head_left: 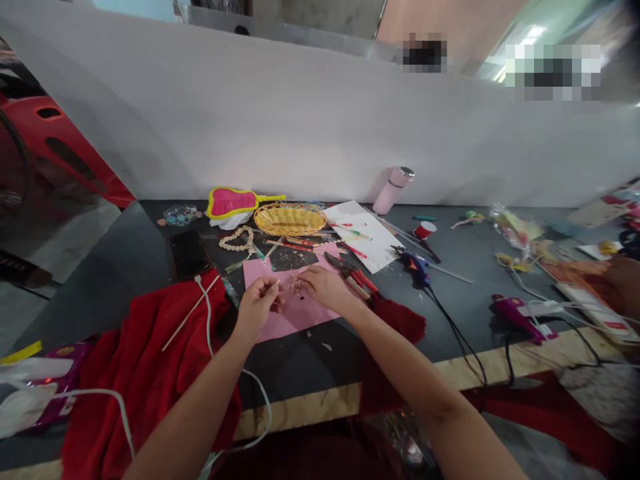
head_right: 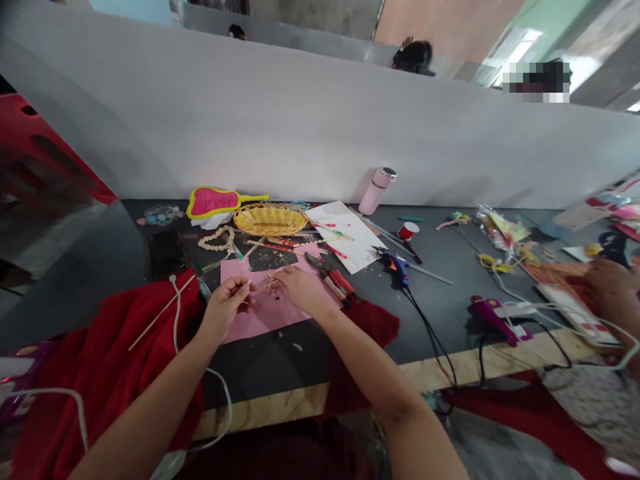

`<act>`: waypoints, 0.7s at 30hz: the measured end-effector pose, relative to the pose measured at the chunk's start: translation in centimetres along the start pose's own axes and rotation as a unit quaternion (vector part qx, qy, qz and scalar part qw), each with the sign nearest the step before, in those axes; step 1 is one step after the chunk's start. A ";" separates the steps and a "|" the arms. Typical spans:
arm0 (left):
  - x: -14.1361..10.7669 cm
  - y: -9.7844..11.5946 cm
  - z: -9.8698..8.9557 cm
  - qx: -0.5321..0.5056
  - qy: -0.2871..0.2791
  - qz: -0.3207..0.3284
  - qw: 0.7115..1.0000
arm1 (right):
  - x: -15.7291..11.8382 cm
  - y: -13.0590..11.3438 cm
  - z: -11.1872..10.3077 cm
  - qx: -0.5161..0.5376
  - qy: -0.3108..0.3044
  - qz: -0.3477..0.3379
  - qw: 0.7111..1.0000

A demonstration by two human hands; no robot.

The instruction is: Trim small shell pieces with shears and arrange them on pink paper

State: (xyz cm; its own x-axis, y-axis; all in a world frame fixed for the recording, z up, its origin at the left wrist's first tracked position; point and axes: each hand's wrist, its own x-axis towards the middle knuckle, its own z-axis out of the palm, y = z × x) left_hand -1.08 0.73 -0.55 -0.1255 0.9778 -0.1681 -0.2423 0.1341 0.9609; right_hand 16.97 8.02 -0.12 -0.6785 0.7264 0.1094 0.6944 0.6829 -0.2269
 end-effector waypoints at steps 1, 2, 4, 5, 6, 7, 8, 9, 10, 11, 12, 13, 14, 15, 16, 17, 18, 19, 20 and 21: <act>0.0 0.0 0.0 -0.002 -0.003 -0.002 1.000 | -0.1 -0.1 0.2 0.002 -0.001 -0.006 1.000; 0.0 0.0 0.1 -0.005 -0.006 -0.004 1.000 | -0.2 -0.2 0.4 0.003 -0.001 -0.002 1.000; -0.1 0.0 0.1 -0.010 -0.011 -0.003 1.000 | -0.3 -0.3 0.7 0.010 0.005 0.029 1.000; -0.1 0.0 0.1 -0.012 -0.012 -0.001 1.000 | -0.3 -0.4 0.8 0.017 0.012 0.043 0.999; -0.1 0.1 0.1 -0.013 -0.012 -0.001 1.000 | -0.4 -0.4 0.8 0.028 0.021 0.050 0.998; -0.1 0.1 0.2 -0.013 -0.011 -0.003 1.000 | -0.4 -0.4 0.7 0.042 0.033 0.051 0.997; -0.1 0.1 0.2 -0.012 -0.010 -0.005 1.000 | -0.5 -0.4 0.5 0.059 0.050 0.050 0.996; -0.1 0.1 0.2 -0.010 -0.011 -0.008 1.000 | -0.6 -0.4 0.2 0.083 0.070 0.049 0.993; -0.2 0.1 0.3 -0.007 -0.012 -0.011 1.000 | -0.8 -0.5 -0.1 0.117 0.091 0.047 0.988; -0.2 0.1 0.4 -0.004 -0.015 -0.013 1.000 | -1.0 -0.7 -0.4 0.161 0.108 0.046 0.980; -0.3 0.1 0.5 0.000 -0.020 -0.016 1.000 | -1.3 -1.0 -0.7 0.215 0.120 0.048 0.968; -0.4 0.1 0.6 0.004 -0.025 -0.020 0.999 | -1.6 -1.4 -0.9 0.279 0.126 0.054 0.951; -0.6 0.1 0.8 0.009 -0.030 -0.024 0.999 | -1.9 -1.8 -0.9 0.347 0.126 0.065 0.927; -0.7 0.2 0.9 0.014 -0.036 -0.030 0.999 | -2.2 -2.2 -0.8 0.415 0.123 0.080 0.898; -0.9 0.2 1.1 0.019 -0.042 -0.034 0.998 | -2.4 -2.7 -0.6 0.478 0.117 0.096 0.865; -1.0 0.2 1.3 0.024 -0.049 -0.039 0.998 | -2.7 -3.0 -0.2 0.527 0.116 0.111 0.834; -1.2 0.3 1.5 0.026 -0.055 -0.045 0.997 | -2.8 -3.3 0.2 0.564 0.119 0.124 0.808; -1.3 0.3 1.6 0.026 -0.061 -0.050 0.997 | -3.0 -3.4 0.7 0.590 0.121 0.133 0.787; -1.4 0.3 1.8 0.024 -0.065 -0.056 0.996 | -3.0 -3.5 1.1 0.606 0.127 0.138 0.773; -1.5 0.3 1.9 0.022 -0.067 -0.061 0.996 | -3.1 -3.5 1.4 0.617 0.129 0.142 0.764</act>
State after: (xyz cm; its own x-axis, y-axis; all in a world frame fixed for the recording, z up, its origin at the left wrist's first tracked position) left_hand 0.86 -0.36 0.37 0.0330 0.9659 -0.2569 -0.2052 0.2581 0.9441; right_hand 16.33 3.28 -1.04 -0.3627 0.9311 0.0382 -0.0569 0.0188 -0.9982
